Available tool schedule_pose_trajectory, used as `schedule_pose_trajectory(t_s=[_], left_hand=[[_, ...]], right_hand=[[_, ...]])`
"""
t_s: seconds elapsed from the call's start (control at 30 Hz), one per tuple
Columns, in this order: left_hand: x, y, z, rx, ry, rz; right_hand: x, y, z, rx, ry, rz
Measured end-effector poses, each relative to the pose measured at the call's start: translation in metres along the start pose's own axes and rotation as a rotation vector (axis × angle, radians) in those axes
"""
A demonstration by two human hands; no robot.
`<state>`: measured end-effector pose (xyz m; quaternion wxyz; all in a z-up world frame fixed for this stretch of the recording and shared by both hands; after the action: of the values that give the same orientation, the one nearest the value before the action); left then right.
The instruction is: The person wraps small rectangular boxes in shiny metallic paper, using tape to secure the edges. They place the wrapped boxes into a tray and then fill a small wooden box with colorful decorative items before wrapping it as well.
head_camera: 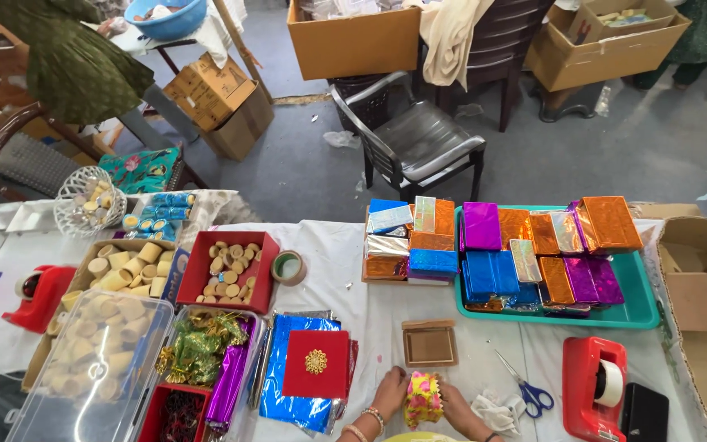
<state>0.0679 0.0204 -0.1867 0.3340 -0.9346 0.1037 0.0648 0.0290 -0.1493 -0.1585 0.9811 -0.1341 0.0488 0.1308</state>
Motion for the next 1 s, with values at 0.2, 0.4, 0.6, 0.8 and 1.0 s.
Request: schedule_pose_trajectory(t_s=[0.2,0.4,0.6,0.8,1.0], left_hand=[[-0.006,0.011,0.011,-0.247,-0.292,0.162],[-0.027,0.025,-0.021,-1.092,-0.643,0.326],[-0.013,0.04,-0.007,-1.14,-0.495,0.251],[-0.009,0.04,-0.006,-1.083,-0.495,0.239],[-0.007,0.046,-0.006,-1.09,-0.344,0.279]], right_hand=[[-0.007,0.02,-0.066,0.265,0.281,0.125],[-0.01,0.021,-0.066,0.834,0.436,0.024],[0.007,0.003,-0.057,0.483,0.236,-0.16],[0.002,-0.01,-0.012,0.429,0.227,-0.159],[0.003,-0.014,0.02,-0.132,-0.124,-0.151]])
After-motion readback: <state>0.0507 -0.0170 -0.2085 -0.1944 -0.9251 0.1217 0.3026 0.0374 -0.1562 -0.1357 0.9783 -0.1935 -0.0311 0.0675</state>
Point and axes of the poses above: each hand's wrist, its own x-axis towards the middle knuckle, its own y-axis out of the palm, z = x × y, the point moved 9 cm from there along x, towards the middle knuckle, and after that the axes turned 3 degrees about -z, right-handed, at the moved point
